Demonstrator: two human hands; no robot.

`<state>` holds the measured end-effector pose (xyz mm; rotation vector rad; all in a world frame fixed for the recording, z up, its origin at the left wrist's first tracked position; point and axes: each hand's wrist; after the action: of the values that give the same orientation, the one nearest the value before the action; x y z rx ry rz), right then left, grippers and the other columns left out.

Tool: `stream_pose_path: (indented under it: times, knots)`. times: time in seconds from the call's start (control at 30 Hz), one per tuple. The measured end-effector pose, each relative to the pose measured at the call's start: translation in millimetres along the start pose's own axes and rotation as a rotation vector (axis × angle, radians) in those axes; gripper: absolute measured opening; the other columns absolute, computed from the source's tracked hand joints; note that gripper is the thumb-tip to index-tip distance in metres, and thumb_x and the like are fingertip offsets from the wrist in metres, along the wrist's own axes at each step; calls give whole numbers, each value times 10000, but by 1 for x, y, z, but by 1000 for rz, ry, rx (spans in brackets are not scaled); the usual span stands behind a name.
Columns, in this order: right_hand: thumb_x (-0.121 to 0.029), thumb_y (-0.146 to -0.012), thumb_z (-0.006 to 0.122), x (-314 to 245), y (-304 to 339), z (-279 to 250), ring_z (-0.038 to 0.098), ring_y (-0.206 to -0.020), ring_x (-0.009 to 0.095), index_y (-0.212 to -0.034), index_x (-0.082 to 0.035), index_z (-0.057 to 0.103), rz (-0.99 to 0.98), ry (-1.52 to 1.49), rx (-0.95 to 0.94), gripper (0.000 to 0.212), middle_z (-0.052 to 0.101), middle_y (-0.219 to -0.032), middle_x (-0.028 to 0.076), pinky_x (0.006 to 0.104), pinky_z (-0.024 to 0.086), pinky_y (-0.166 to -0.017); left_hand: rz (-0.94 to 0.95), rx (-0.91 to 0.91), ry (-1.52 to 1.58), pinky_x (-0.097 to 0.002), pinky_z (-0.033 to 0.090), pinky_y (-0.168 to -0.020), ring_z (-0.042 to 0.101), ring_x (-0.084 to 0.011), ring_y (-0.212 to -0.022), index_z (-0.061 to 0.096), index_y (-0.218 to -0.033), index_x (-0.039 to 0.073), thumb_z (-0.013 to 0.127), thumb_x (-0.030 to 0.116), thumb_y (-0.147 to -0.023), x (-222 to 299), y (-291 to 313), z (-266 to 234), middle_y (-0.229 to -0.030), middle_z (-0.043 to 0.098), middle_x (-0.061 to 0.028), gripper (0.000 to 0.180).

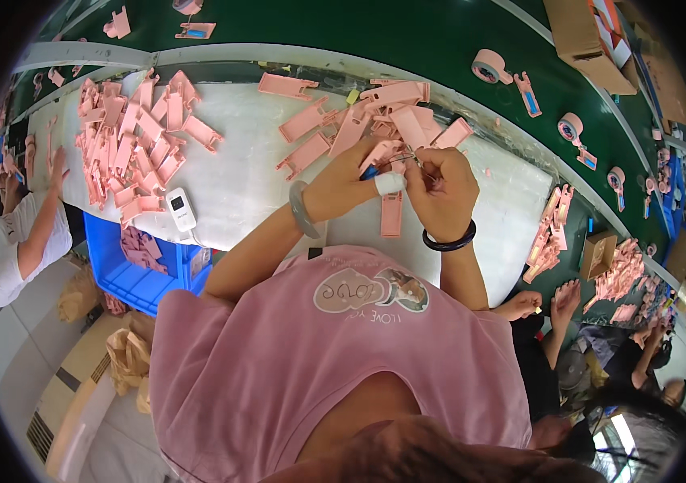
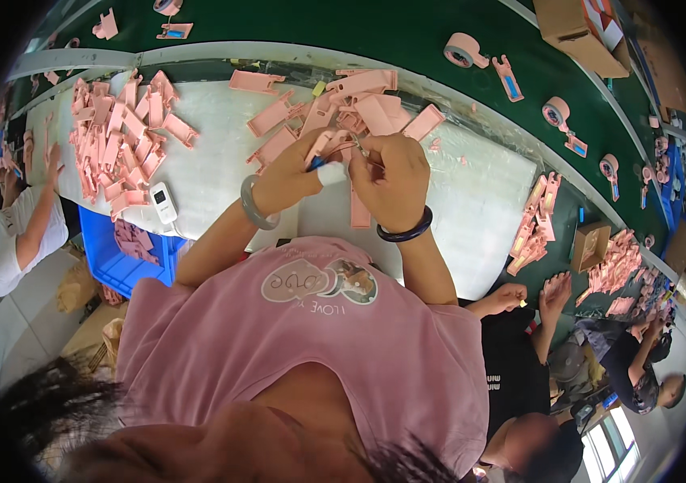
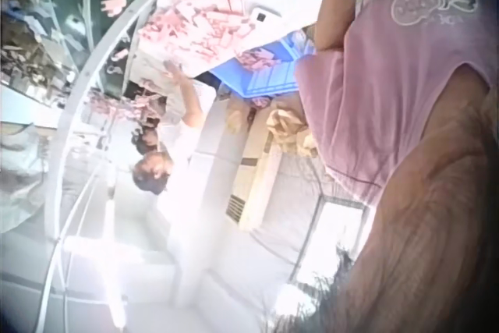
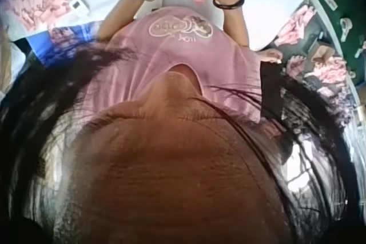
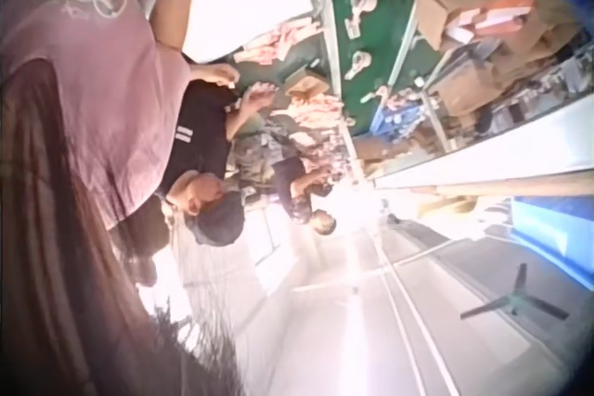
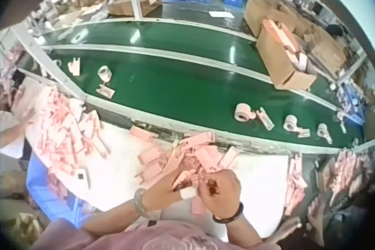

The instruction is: Assembling small pink portable fans on a factory assembly line.

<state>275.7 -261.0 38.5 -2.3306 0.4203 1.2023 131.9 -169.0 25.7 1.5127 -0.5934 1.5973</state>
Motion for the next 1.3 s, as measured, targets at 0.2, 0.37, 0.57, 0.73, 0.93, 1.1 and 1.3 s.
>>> stream_pose_path:
  times: [0.2,0.37,0.57,0.73,0.93,1.1,1.3]
  knots:
    - [8,-667,729,5,4,3,529,-621,226,-809,-78,578,-254,89,108,224,566,-662,35,349,430,-620,-186,20,557,-249,455,-500,520,-133,-620,479,-1238,50,384,213,-990,-17,4,-5,-889,581,-64,311]
    - [29,-655,753,3,10,4,572,-706,246,-861,-61,596,-408,65,135,275,626,-772,62,350,461,-704,-158,134,446,-319,538,-514,572,-177,-662,486,-1226,23,354,200,-981,1,11,1,-938,605,-112,329]
    - [33,-716,721,5,13,4,583,-762,268,-913,-46,607,-264,-9,58,241,649,-842,76,354,459,-738,-194,143,466,-298,515,-493,566,-160,-666,460,-1276,42,329,105,-909,-2,14,1,-908,587,-100,395]
    - [19,-743,703,5,16,4,588,-798,260,-939,-54,607,-247,-13,34,230,656,-867,70,353,445,-768,-147,97,357,-288,510,-514,547,-142,-652,442,-1279,23,315,73,-875,4,15,7,-888,565,-92,426]
    - [1,-732,703,7,12,1,587,-826,239,-919,-70,622,-304,-14,6,217,659,-876,47,347,432,-780,-4,21,259,-274,466,-559,503,-128,-644,449,-1238,-13,334,5,-801,4,14,10,-899,542,-83,452]
    - [-8,-709,720,10,14,2,563,-847,245,-878,-88,651,-321,-29,13,199,650,-894,37,344,431,-769,-3,43,219,-268,453,-574,482,-127,-677,436,-1237,-22,314,-13,-783,11,16,14,-960,538,-89,470]
    - [-5,-691,733,11,18,2,549,-849,249,-900,-96,670,-325,-37,42,236,644,-902,29,345,434,-761,-38,-13,143,-266,463,-597,474,-133,-724,382,-1285,-22,318,-26,-776,10,21,10,-1057,537,-102,513]
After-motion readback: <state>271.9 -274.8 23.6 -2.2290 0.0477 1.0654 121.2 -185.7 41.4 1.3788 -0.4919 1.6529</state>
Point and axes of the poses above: each hand's wrist, its own y-axis away from the middle knuckle, its own z-axis out of the palm, x = y × z
